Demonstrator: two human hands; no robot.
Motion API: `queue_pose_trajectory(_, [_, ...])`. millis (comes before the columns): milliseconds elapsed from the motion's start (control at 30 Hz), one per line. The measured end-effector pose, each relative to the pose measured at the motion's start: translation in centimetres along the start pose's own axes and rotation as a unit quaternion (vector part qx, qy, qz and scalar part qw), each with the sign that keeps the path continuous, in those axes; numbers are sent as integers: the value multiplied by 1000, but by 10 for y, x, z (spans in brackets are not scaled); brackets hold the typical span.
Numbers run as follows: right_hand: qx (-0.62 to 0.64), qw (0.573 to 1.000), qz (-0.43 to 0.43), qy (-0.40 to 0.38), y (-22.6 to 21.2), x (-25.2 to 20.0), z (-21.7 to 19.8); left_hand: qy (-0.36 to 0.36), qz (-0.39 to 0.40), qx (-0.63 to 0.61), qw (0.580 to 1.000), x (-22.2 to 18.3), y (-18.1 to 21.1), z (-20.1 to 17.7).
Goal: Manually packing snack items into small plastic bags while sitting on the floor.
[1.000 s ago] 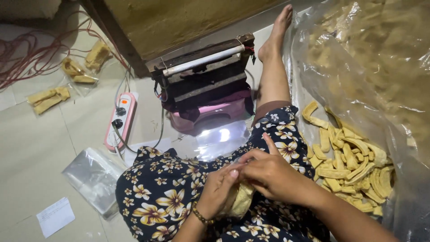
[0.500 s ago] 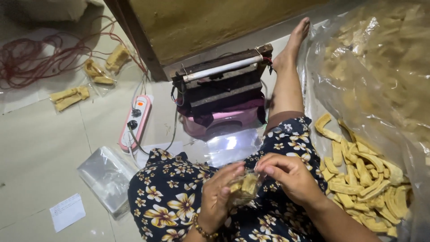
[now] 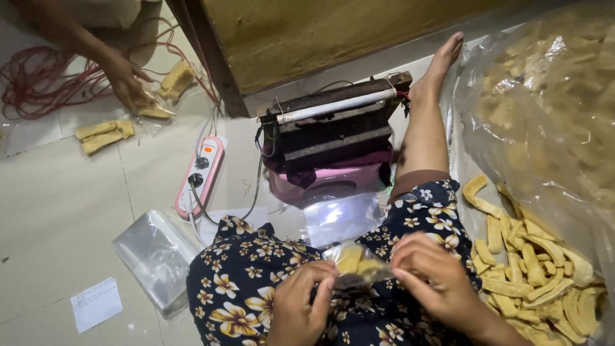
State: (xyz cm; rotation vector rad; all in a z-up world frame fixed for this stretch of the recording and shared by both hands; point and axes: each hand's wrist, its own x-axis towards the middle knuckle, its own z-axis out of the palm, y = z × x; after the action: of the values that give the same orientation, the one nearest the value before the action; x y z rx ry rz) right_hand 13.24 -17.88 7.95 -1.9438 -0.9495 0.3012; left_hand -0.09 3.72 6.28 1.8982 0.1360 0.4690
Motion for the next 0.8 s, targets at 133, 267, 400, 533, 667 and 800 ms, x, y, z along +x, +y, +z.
queue_pose_trajectory(133, [47, 997, 53, 13, -4, 3, 0, 47, -81, 7, 996, 8, 9, -10])
queue_pose_trajectory(267, [3, 999, -8, -34, -13, 9, -6, -7, -99, -29, 995, 8, 5, -15])
queue_pose_trajectory(400, [-8, 998, -27, -61, -7, 17, -1, -36, -70, 18, 997, 16, -2, -17])
queue_pose_trajectory(533, [-108, 989, -99, -35, -13, 48, -1, -73, 38, 132, 988, 52, 2, -23])
queue_pose_trajectory(667, [-145, 984, -98, 33, 2, 91, -7, -28, 77, 200, 976, 100, -10, -18])
queue_pose_trajectory(800, [208, 951, 192, 128, 31, 145, -7, 37, 39, 40, 998, 149, -36, 2])
